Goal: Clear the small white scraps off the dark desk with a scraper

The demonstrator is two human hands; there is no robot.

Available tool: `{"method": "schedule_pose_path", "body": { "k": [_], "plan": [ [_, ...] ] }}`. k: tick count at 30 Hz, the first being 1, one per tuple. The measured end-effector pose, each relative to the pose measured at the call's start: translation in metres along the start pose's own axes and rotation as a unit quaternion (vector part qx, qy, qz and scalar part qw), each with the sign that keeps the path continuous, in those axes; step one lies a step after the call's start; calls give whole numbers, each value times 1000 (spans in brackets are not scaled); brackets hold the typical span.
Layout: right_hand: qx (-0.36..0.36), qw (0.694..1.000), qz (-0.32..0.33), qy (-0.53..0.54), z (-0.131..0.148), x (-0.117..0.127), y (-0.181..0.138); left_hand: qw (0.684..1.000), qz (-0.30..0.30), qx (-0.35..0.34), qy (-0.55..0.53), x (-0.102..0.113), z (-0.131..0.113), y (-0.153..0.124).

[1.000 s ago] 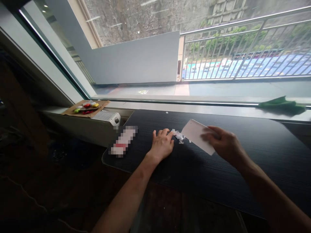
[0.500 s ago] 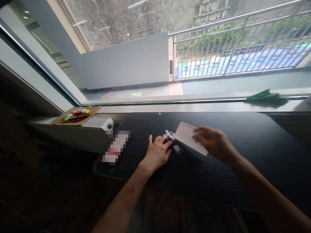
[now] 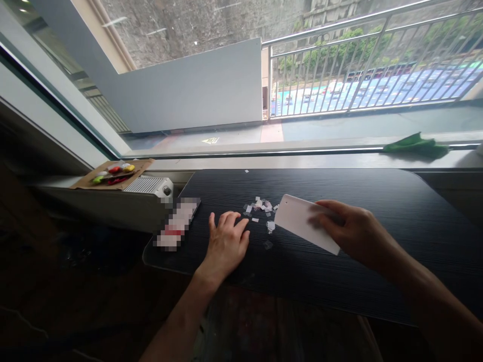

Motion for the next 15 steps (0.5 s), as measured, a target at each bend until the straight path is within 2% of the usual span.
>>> {"method": "schedule_pose_path", "body": {
  "k": [3, 8, 15],
  "plan": [
    [8, 1000, 5, -15, 3, -3, 6, 999, 6, -29, -23, -3, -12, -2],
    [-3, 999, -24, -21, -1, 3, 7, 994, 38, -87, -49, -19, -40, 5],
    [9, 998, -45, -50, -6, 10, 4, 998, 31, -46, -31, -13, -25, 2]
  ]
}}
Point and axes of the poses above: each hand's wrist, its own y-axis towards the middle knuckle, its own x-axis out of the back of the hand, z = x × y, the point moved 9 cm from there along y, towards the middle knuckle, and after that the axes turned 5 degrees about -x, right-handed, at the moved point
